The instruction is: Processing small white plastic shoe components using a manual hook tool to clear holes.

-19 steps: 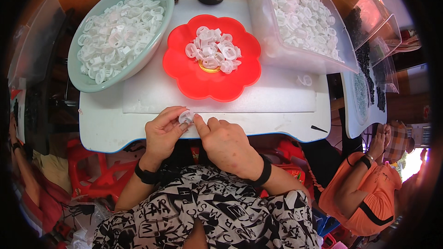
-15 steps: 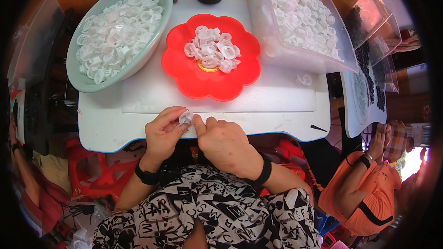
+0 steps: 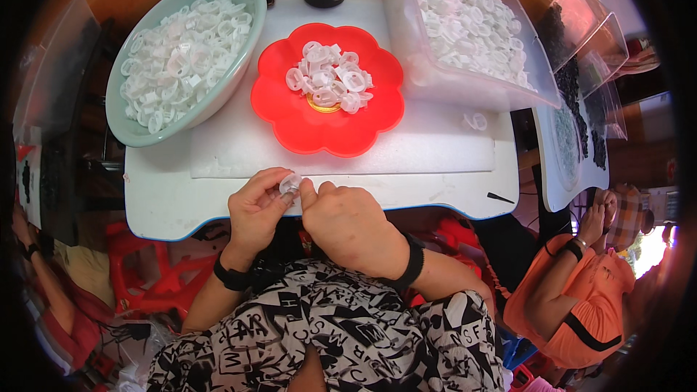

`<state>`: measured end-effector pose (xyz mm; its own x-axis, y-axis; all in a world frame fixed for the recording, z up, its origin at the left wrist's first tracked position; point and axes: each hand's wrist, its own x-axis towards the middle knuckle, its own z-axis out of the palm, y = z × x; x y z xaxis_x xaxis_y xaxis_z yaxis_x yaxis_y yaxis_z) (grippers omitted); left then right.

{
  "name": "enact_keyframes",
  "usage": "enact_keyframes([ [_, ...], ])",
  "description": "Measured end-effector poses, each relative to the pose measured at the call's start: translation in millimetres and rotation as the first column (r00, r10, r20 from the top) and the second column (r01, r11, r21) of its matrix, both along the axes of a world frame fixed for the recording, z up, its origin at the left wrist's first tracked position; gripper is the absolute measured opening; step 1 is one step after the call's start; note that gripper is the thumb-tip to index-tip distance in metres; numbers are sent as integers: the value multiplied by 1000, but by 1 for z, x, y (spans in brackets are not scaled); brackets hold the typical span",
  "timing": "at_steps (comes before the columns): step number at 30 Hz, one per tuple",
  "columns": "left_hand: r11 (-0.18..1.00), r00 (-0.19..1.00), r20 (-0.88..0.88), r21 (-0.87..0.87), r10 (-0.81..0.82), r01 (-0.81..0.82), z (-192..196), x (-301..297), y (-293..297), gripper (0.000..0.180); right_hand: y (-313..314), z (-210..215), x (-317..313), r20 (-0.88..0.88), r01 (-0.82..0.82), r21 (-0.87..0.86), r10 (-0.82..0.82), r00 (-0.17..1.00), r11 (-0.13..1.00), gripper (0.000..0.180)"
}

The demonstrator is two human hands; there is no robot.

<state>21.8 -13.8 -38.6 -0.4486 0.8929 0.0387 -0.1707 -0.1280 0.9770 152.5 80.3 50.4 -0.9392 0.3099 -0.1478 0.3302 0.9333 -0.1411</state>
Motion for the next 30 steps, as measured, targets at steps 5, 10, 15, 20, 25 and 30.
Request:
enact_keyframes([
  [5,997,973,231,-66,-19,35,5,-3,0,31,1,-7,14,-113,121,-263,-155,981,957,48],
  [10,998,965,260,-54,-24,39,5,-3,1,31,-4,-14,16,-185,139,-333,-209,960,933,49],
  [15,999,965,259,12,-33,31,2,-2,1,31,-5,-18,12,-203,131,-360,-215,955,924,49],
  [20,999,971,238,-26,-24,31,4,-1,-1,31,-4,-16,9,-168,153,-378,-230,959,913,37],
  [25,997,989,145,-70,-31,42,4,0,-2,32,-1,-6,1,-23,160,-365,-180,983,917,37],
  [30,996,992,128,-90,-13,24,4,1,0,30,0,-7,0,47,175,-358,-170,984,917,44],
])
